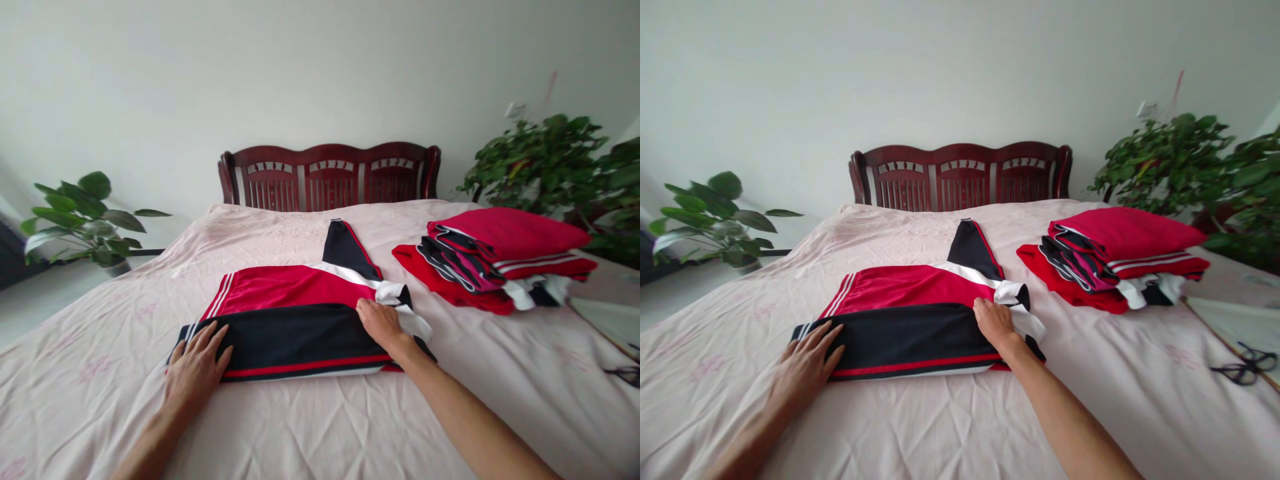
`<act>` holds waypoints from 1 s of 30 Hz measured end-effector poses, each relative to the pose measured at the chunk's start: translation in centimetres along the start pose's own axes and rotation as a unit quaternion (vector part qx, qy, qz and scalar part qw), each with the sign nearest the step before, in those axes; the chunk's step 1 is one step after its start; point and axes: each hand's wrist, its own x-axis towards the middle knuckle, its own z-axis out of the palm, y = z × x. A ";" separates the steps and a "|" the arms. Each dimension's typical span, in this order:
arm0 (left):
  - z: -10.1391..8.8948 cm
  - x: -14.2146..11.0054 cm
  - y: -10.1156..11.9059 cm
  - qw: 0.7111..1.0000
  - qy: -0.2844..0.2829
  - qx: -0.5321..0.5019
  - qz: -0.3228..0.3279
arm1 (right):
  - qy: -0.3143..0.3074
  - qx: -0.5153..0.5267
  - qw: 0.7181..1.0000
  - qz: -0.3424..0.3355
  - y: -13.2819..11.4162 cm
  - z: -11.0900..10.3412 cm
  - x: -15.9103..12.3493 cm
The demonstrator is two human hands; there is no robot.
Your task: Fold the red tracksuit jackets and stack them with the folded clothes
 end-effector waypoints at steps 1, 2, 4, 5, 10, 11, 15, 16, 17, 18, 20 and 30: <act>-0.1 0.2 -0.2 1.000 -0.010 -0.006 -0.007 | 0.009 0.008 1.000 -0.002 0.0 0.0 -0.1; -0.3 0.4 -0.4 1.000 -0.019 -0.008 -0.017 | 0.018 0.016 1.000 -0.005 0.1 0.0 -0.2; -0.9 1.1 -0.1 0.999 -0.027 -0.008 -0.041 | 0.040 0.039 0.998 -0.019 0.2 0.0 -0.4; -1.3 1.6 0.4 0.999 -0.024 -0.012 -0.047 | 0.050 0.050 0.997 -0.027 0.2 0.0 -0.4; -3.0 5.5 6.8 0.993 -0.004 -0.114 0.018 | 0.075 0.080 0.992 -0.055 0.3 0.5 -0.3; -3.1 6.5 8.7 0.989 -0.013 -0.141 0.043 | 0.080 0.085 0.991 -0.062 0.4 0.6 -0.3; -2.0 10.5 16.0 0.970 -0.046 -0.199 0.129 | 0.098 0.095 0.986 -0.099 0.7 0.9 -0.1; -1.5 11.4 17.5 0.967 -0.052 -0.202 0.143 | 0.100 0.095 0.985 -0.106 0.8 1.0 0.0; -0.9 12.3 18.8 0.965 -0.060 -0.203 0.157 | 0.101 0.094 0.984 -0.112 0.8 1.0 0.0; -0.3 13.0 20.0 0.962 -0.067 -0.203 0.171 | 0.103 0.093 0.983 -0.117 0.9 1.1 0.0; 0.8 14.0 21.8 0.956 -0.083 -0.201 0.198 | 0.107 0.093 0.982 -0.128 1.0 1.2 0.1; 1.6 15.2 24.1 0.929 -0.130 -0.183 0.293 | 0.111 0.081 0.982 -0.127 1.0 1.5 0.2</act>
